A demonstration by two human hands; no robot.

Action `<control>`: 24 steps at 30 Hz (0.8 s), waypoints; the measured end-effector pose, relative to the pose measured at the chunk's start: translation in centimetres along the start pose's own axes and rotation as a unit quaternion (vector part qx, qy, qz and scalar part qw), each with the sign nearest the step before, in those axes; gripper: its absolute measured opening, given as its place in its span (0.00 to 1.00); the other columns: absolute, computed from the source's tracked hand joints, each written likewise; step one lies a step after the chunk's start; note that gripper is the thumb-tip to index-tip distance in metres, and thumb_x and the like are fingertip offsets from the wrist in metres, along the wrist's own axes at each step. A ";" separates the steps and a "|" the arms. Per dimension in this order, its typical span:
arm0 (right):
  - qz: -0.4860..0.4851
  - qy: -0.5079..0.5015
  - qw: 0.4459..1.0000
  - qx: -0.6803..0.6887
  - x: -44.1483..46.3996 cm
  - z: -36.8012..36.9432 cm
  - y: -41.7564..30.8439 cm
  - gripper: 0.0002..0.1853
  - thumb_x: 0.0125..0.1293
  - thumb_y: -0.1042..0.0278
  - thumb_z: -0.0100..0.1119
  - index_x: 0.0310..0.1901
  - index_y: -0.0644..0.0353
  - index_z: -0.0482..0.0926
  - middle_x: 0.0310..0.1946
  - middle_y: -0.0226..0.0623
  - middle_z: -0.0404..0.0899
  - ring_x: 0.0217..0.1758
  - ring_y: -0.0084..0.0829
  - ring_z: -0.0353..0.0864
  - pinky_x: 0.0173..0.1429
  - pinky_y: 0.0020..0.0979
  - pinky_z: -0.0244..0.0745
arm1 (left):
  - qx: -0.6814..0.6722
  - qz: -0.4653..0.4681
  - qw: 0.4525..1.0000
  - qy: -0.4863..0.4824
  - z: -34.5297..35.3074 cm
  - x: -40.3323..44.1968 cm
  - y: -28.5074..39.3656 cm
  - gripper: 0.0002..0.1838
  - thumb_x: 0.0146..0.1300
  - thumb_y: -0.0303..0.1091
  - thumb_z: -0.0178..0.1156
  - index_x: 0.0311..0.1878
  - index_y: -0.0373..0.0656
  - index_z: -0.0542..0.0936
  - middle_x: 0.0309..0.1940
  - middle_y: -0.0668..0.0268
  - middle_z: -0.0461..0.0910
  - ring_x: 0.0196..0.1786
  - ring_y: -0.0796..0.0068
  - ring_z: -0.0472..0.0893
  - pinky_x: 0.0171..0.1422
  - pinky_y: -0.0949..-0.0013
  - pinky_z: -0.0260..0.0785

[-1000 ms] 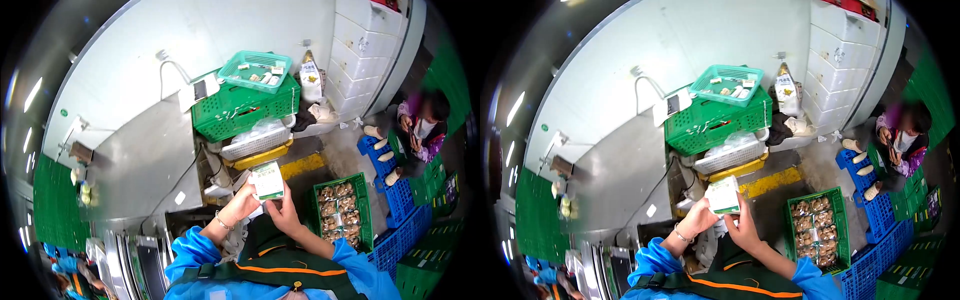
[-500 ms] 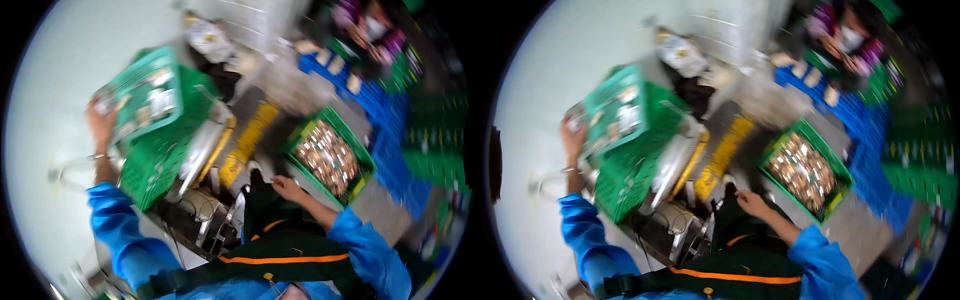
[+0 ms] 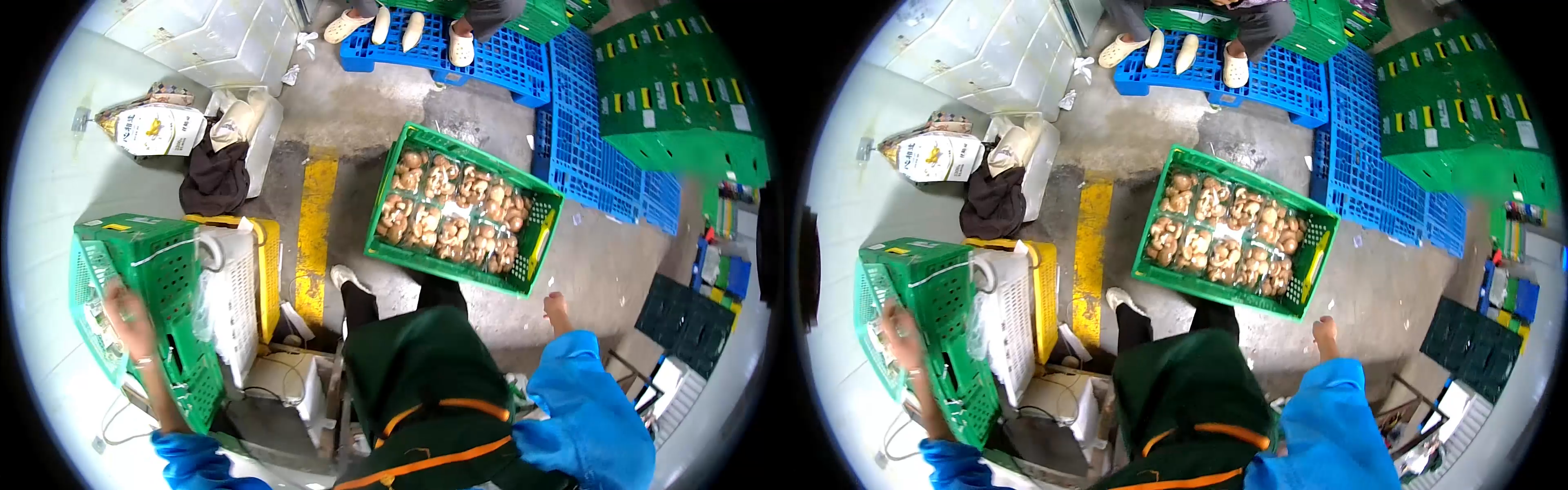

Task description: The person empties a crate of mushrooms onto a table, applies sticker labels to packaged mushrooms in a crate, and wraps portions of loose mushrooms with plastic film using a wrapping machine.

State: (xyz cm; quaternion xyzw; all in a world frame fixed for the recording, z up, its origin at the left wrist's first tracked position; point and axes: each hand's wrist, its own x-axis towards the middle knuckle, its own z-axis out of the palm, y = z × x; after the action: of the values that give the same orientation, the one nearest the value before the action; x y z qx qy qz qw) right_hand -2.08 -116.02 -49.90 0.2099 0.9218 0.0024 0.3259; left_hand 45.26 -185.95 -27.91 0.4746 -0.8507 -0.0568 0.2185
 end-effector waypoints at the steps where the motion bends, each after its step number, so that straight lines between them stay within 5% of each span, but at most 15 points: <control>1: 0.011 0.015 1.000 0.014 3.5 0.1 -1.4 0.23 0.52 0.67 0.52 0.52 0.59 0.69 0.37 0.47 0.77 0.31 0.38 0.80 0.22 0.37 0.75 | 0.078 0.031 0.990 -0.114 4.3 -2.8 6.7 0.17 0.58 0.25 0.48 0.52 0.35 0.70 0.48 0.54 0.72 0.49 0.59 0.72 0.55 0.61 0.64; 3: 0.037 0.034 0.998 0.042 8.2 0.8 -4.2 0.26 0.52 0.66 0.52 0.56 0.58 0.66 0.42 0.48 0.75 0.37 0.37 0.79 0.24 0.37 0.75 | -0.097 -0.057 0.955 -0.273 14.3 -9.3 18.0 0.17 0.58 0.26 0.49 0.52 0.36 0.70 0.47 0.55 0.73 0.48 0.59 0.73 0.54 0.61 0.65; 6: 0.068 0.004 0.996 0.060 12.2 0.2 -8.9 0.28 0.52 0.63 0.54 0.56 0.58 0.62 0.40 0.42 0.73 0.31 0.34 0.77 0.22 0.40 0.71 | -0.258 -0.328 0.793 -0.444 31.0 -22.7 28.2 0.18 0.57 0.28 0.50 0.53 0.38 0.70 0.46 0.56 0.74 0.45 0.60 0.75 0.53 0.61 0.66; 9: -0.055 -0.092 0.985 0.132 21.2 2.9 -5.5 0.20 0.54 0.61 0.55 0.48 0.57 0.69 0.30 0.34 0.72 0.26 0.24 0.70 0.22 0.28 0.64 | -0.302 -0.635 0.573 -0.421 41.4 -33.4 30.6 0.20 0.56 0.30 0.52 0.53 0.39 0.70 0.45 0.57 0.75 0.43 0.60 0.76 0.51 0.61 0.68; 11: -0.098 -0.168 0.962 0.191 22.3 3.5 -5.6 0.12 0.55 0.60 0.57 0.39 0.54 0.73 0.23 0.26 0.67 0.24 0.18 0.63 0.25 0.22 0.57 | -0.321 -0.729 0.485 -0.362 44.7 -36.7 30.6 0.20 0.55 0.31 0.53 0.53 0.40 0.69 0.44 0.58 0.76 0.41 0.61 0.77 0.50 0.61 0.69; 13: -0.132 -0.123 0.940 0.291 22.6 5.5 -5.4 0.07 0.55 0.65 0.59 0.35 0.53 0.75 0.25 0.22 0.69 0.26 0.16 0.63 0.29 0.20 0.59 | -0.326 -0.718 0.517 -0.333 46.0 -37.2 30.7 0.21 0.55 0.32 0.54 0.54 0.41 0.69 0.43 0.59 0.77 0.40 0.61 0.78 0.49 0.61 0.70; 16: -0.128 -0.065 0.913 0.383 20.8 4.9 -6.2 0.05 0.55 0.68 0.61 0.33 0.53 0.75 0.28 0.22 0.70 0.27 0.16 0.64 0.31 0.20 0.60 | -0.284 -0.571 0.712 -0.296 44.1 -34.1 32.3 0.17 0.51 0.39 0.55 0.41 0.37 0.75 0.36 0.52 0.78 0.37 0.55 0.78 0.44 0.58 0.70; 18: -0.226 -0.088 0.890 0.386 18.5 2.2 -6.2 0.07 0.58 0.74 0.56 0.37 0.54 0.71 0.26 0.24 0.69 0.23 0.16 0.63 0.25 0.18 0.58 | -0.225 -0.483 0.804 -0.264 40.1 -31.6 33.6 0.19 0.49 0.43 0.55 0.33 0.34 0.78 0.32 0.47 0.79 0.35 0.50 0.79 0.40 0.56 0.70; 23: -0.401 -0.051 0.851 0.335 8.4 -9.5 -7.5 0.07 0.61 0.76 0.47 0.41 0.56 0.69 0.19 0.25 0.66 0.13 0.14 0.56 0.15 0.18 0.49 | -0.137 -0.552 0.796 -0.206 29.4 -27.0 34.5 0.22 0.45 0.48 0.56 0.27 0.32 0.78 0.25 0.43 0.76 0.33 0.45 0.77 0.40 0.56 0.69; 24: -0.406 -0.066 0.844 0.343 6.2 -11.9 -7.5 0.08 0.61 0.76 0.48 0.41 0.54 0.69 0.21 0.25 0.67 0.14 0.14 0.57 0.15 0.17 0.49 | -0.232 -0.550 0.787 -0.154 24.3 -26.9 35.2 0.22 0.46 0.46 0.57 0.28 0.30 0.78 0.23 0.44 0.77 0.30 0.50 0.79 0.35 0.59 0.70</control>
State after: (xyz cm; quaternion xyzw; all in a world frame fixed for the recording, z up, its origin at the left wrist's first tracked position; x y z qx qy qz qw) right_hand -16.50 -118.87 -45.33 -0.0855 0.8428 -0.4604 0.2653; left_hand 19.61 -147.17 -47.58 0.7824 -0.4291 -0.4353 0.1196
